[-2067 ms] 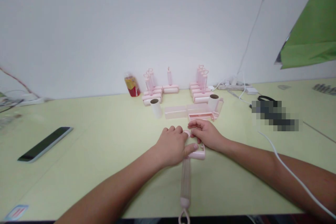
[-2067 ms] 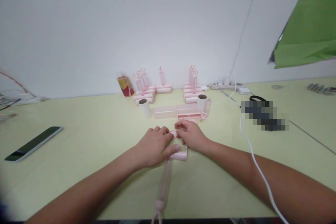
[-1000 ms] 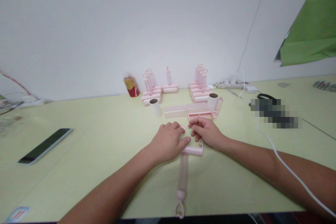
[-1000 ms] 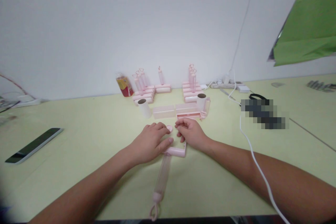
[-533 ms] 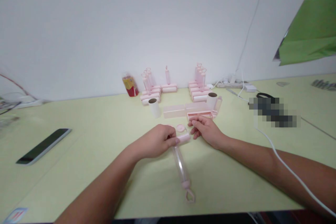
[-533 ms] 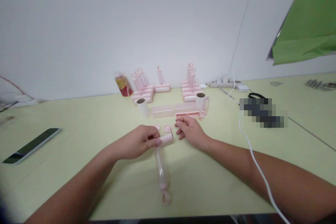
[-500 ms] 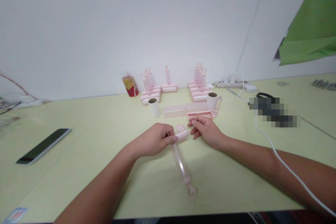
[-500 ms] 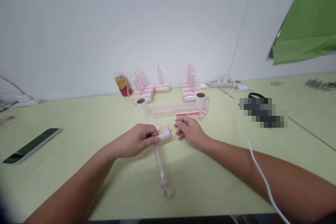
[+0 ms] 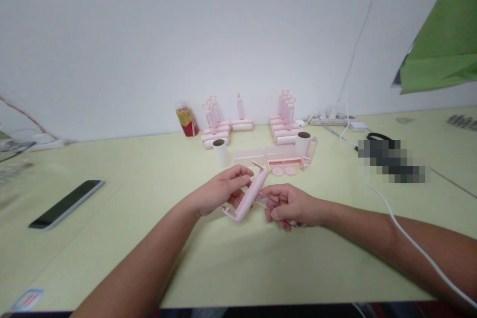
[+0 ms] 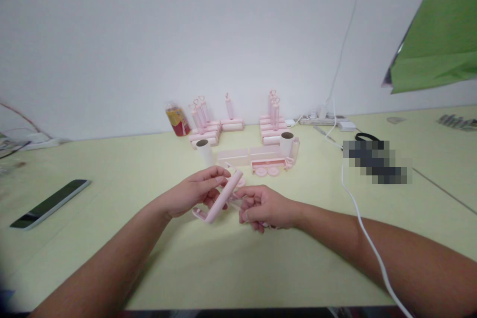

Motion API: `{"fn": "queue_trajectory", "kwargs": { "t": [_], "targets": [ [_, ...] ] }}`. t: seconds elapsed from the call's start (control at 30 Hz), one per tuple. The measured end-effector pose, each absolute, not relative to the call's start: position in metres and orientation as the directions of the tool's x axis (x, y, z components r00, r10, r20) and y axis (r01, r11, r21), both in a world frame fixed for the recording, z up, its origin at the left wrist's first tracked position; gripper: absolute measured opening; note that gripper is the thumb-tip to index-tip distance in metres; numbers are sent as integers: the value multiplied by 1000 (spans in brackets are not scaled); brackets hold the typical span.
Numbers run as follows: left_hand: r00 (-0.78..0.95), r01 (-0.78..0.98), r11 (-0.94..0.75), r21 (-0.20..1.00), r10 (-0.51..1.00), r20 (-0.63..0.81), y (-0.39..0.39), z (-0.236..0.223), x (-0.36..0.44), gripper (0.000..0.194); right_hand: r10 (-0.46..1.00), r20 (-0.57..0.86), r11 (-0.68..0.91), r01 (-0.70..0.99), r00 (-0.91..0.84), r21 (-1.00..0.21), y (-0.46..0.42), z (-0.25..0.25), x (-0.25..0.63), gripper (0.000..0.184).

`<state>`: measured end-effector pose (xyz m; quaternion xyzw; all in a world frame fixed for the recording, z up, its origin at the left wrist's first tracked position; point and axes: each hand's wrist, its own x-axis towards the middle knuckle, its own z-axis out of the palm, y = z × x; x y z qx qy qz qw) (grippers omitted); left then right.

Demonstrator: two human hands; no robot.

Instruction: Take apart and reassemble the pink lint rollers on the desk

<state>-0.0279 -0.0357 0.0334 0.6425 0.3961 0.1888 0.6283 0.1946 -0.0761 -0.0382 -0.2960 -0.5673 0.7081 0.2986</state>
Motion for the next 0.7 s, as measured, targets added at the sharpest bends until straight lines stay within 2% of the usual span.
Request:
{"fn": "queue_trajectory", "kwargs": {
  "t": [0.07,0.13,0.43,0.6,0.7],
  "targets": [
    [692,288,202,936,631,-349,-36,33,-30,36,760,-63,-165,-98,-647,-981,-75,-39,195,44],
    [755,264,257,930,544,-365,-37,30,-31,37,751,-60,-163,-97,-657,-982,-75,-40,195,33],
    [915,-10,373,928,377,-142,-40,20,-27,41,638,-66,-179,-64,-767,-982,-70,-38,197,42],
    [915,-93,359,929,398,-62,-39,18,-25,45,662,-90,-185,-47,-744,-982,-69,-39,198,40],
    [890,-75,305,949,450,-75,-37,17,-22,42,707,-85,-171,-53,-702,-984,-70,-40,197,39]
  ]
}}
